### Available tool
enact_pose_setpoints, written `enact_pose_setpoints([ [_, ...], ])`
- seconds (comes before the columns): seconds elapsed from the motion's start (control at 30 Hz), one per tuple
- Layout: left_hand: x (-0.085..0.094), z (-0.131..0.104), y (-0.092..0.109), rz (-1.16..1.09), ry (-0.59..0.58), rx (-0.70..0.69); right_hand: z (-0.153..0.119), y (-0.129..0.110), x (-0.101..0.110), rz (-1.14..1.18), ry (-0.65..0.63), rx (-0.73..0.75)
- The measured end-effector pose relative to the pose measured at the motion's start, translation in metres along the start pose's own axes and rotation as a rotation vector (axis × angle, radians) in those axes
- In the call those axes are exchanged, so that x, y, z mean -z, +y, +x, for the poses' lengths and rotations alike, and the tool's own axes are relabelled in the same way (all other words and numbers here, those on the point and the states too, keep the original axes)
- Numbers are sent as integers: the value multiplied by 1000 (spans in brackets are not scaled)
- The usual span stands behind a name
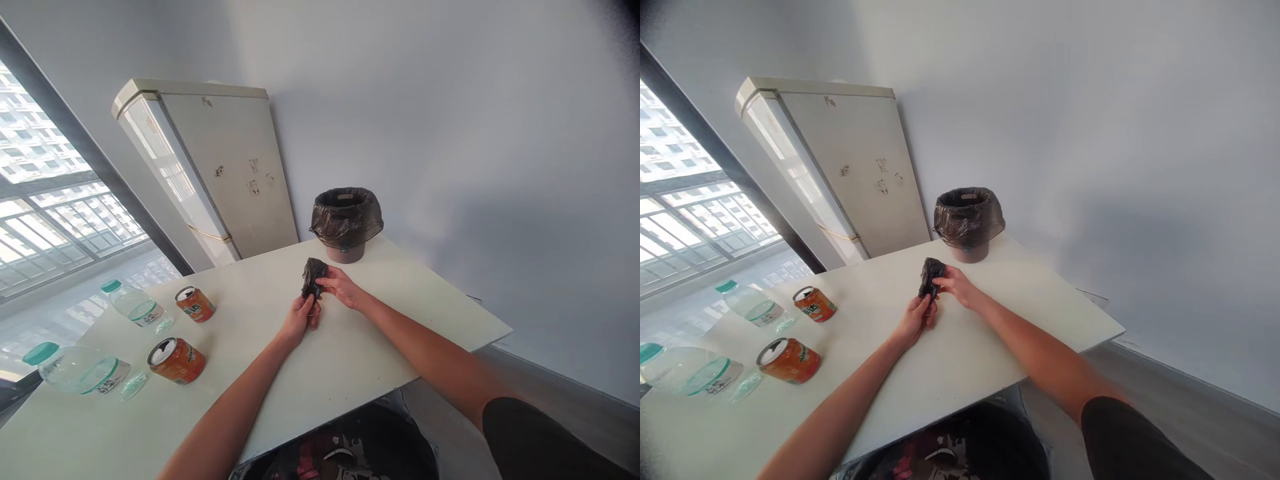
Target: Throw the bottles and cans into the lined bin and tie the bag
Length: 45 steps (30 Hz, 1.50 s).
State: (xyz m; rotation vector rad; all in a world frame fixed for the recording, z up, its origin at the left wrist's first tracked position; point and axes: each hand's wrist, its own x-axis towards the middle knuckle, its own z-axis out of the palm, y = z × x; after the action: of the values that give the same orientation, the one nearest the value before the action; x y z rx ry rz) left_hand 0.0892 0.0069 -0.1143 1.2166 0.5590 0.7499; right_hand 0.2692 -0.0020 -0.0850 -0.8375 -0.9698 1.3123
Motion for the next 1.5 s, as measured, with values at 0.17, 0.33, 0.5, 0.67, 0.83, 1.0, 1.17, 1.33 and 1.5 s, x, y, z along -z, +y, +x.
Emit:
enact_pose_setpoints([
  [0.17, -1, 1, -5, 11, -59, -4, -2, -5, 5, -7, 106, 49],
  [0.33, 0, 0, -9, 1, -84, -17, -7, -32, 15, -241, 246, 217],
  [0.5, 0, -2, -13, 23, -104, -4, -54, -73, 41, -1212, 368, 492],
  [0.67, 0, -2, -12, 62, -120, -18, -128, -68, 105, -1883, 398, 692],
  [0.83, -1, -1, -15, 76, -162, -54, -173, -28, 162, -1807, 321, 528],
  [1.0, 0, 0, -15, 82, -147, -37, -181, -23, 152, -1808, 309, 458],
  [1.17, -1, 0, -12, 88, -145, -43, -187, -35, 137, -1791, 457, 540],
  [1.33, -1, 1, -12, 93, -170, -54, -190, -40, 140, -1662, 639, 630],
  [1.5, 0, -2, -6, 161, -191, -14, -187, -39, 138, -1641, 623, 673],
])
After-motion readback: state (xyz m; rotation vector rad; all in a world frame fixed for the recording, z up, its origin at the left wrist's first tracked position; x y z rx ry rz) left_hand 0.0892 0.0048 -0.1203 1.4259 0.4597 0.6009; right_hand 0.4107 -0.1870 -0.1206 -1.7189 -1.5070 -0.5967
